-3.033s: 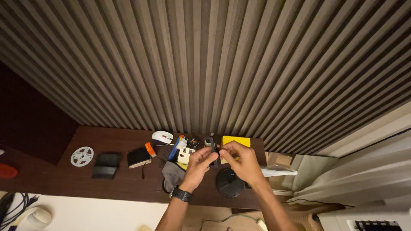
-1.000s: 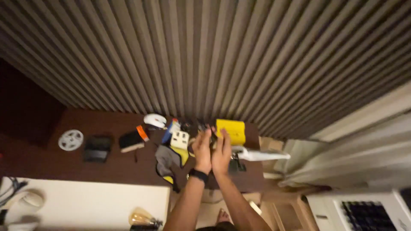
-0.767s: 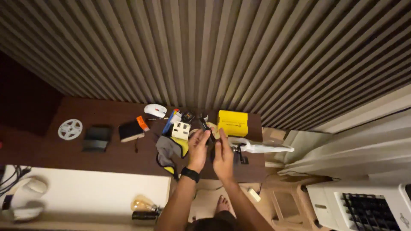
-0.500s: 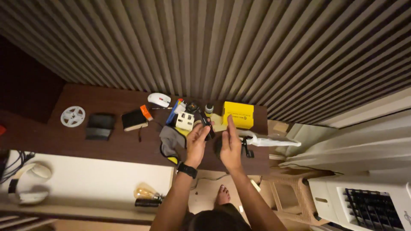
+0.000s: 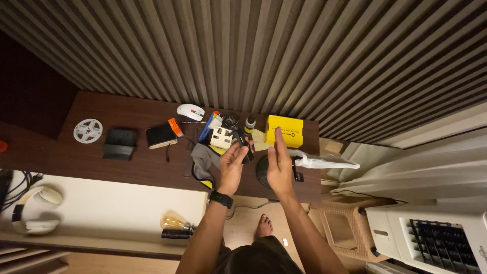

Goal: Assemble a small electronic or camera mount using various plastic parts and screws.

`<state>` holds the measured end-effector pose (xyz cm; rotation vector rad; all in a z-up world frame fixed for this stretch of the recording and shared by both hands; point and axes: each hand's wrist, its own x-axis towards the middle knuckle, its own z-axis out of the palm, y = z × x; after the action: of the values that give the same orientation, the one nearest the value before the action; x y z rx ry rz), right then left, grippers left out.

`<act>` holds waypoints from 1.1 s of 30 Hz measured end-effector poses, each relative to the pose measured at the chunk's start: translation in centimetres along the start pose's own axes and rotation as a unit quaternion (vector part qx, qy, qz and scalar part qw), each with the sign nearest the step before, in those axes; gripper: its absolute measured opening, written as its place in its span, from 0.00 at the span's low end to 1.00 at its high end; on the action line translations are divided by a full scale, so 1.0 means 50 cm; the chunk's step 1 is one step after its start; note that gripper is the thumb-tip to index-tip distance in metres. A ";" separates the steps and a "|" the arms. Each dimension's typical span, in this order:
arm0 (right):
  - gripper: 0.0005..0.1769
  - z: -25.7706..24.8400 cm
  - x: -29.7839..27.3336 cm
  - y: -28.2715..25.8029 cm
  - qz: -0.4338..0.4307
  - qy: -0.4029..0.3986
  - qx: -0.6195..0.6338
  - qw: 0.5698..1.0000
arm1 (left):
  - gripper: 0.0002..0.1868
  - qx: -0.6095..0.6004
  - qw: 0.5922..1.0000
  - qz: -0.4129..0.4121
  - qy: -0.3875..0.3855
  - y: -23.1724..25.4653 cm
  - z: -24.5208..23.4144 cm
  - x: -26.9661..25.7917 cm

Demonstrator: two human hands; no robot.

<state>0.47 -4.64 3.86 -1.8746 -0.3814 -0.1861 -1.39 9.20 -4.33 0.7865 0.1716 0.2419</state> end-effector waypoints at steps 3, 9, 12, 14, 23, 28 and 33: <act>0.29 0.002 -0.005 0.019 -0.004 -0.003 0.006 1.000 | 0.17 0.015 1.000 -0.002 0.003 0.011 0.004 -0.008; 0.30 0.010 -0.026 0.030 0.012 -0.002 -0.008 1.000 | 0.15 0.039 0.999 0.002 -0.035 0.012 -0.022 -0.030; 0.29 0.016 -0.043 0.027 -0.005 0.000 0.002 1.000 | 0.18 0.041 0.999 -0.036 -0.003 0.037 -0.013 -0.038; 0.30 0.022 -0.058 0.041 0.001 -0.005 0.011 1.000 | 0.19 0.026 0.999 -0.044 0.002 0.023 -0.036 -0.042; 0.32 0.059 -0.109 0.047 0.032 -0.024 0.010 0.999 | 0.22 0.065 0.995 -0.081 -0.010 0.023 -0.123 -0.060; 0.33 0.049 -0.135 0.032 0.037 -0.028 0.007 0.999 | 0.23 0.055 0.994 -0.087 -0.036 0.028 -0.122 -0.082; 0.32 0.028 -0.160 0.034 0.032 -0.054 0.005 0.998 | 0.23 0.075 0.995 -0.054 -0.032 0.015 -0.109 -0.126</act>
<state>-6.50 -5.15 -0.64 -1.8885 -0.3942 -0.0394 -8.85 11.65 -7.16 0.9298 0.1719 0.1011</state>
